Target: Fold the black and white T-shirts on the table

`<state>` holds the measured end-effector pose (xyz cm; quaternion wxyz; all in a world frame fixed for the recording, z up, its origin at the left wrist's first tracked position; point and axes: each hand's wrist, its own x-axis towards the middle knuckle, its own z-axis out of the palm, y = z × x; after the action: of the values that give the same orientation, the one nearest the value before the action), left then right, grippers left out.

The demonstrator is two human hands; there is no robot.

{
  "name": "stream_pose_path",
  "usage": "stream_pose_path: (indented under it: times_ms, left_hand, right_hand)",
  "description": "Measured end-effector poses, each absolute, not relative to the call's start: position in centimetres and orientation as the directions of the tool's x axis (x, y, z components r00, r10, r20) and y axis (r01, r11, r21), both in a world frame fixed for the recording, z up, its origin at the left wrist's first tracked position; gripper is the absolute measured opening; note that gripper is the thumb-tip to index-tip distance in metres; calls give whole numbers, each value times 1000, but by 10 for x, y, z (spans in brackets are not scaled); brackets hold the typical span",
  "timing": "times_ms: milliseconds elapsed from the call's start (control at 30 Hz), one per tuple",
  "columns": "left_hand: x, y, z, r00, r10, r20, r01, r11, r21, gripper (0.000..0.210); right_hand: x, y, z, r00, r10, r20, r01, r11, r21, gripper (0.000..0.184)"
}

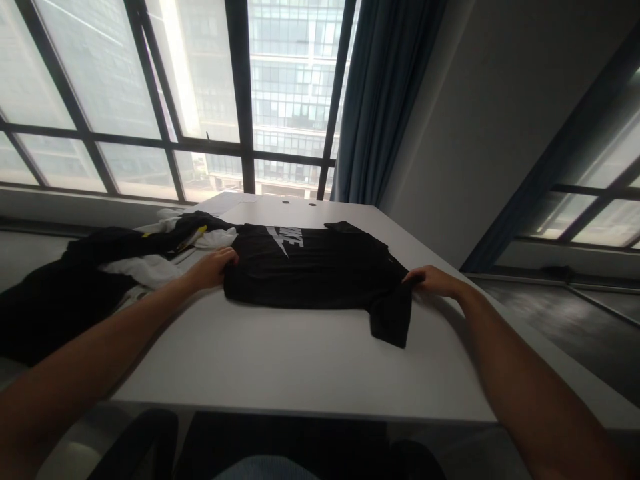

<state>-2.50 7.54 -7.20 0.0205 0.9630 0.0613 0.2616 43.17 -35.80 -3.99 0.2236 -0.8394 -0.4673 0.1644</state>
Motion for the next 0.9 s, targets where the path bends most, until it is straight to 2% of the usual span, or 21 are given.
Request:
stream_pose_path:
  times_ms: [100,200,267,333,433,533,600,667,733,900]
  left_hand:
    - [-23,59,-64,847,-69,526,-38,-997,-71,14]
    - [-17,35,-53,840,-264,475,-176,-959,-223,21]
    - [-12,20,-48,840,-316,441,-223,-942,-249,29]
    - [-8,13,-48,858,-273,436,-206,-959,-195,29]
    - [-9,21,-50,919,-69,387,-78,-997,7,25]
    - [-20,46,-51,968,161,194,109,-962,252,28]
    - [-31,64,-48,962,267,56,230,-904,360,33]
    - [-40,77,-42,946,321,-35,307,-862,404,35]
    - [-47,84,-36,935,349,-59,343,-851,397,37]
    - [-51,88,-32,935,343,-84,349,-863,366,46]
  right_hand:
    - [428,-355,-37,481,871,-99,734,-462,-497,33]
    - [421,-352,-32,446,887,-118,750,-443,-492,42]
    - [417,-351,-30,418,899,-130,752,-423,-506,45]
    - [414,-350,-28,404,902,-150,746,-420,-517,42]
    - [412,-350,-26,403,902,-155,729,-419,-541,34]
    - [415,-352,-26,426,896,-122,692,-410,-594,33]
    - [418,-355,-26,476,873,-105,662,-434,-611,31]
    - [421,-358,-27,514,849,-125,643,-478,-598,29]
    - [421,-359,-27,501,847,-178,651,-505,-567,30]
    - [398,-350,-17,406,890,-207,750,-454,-481,58]
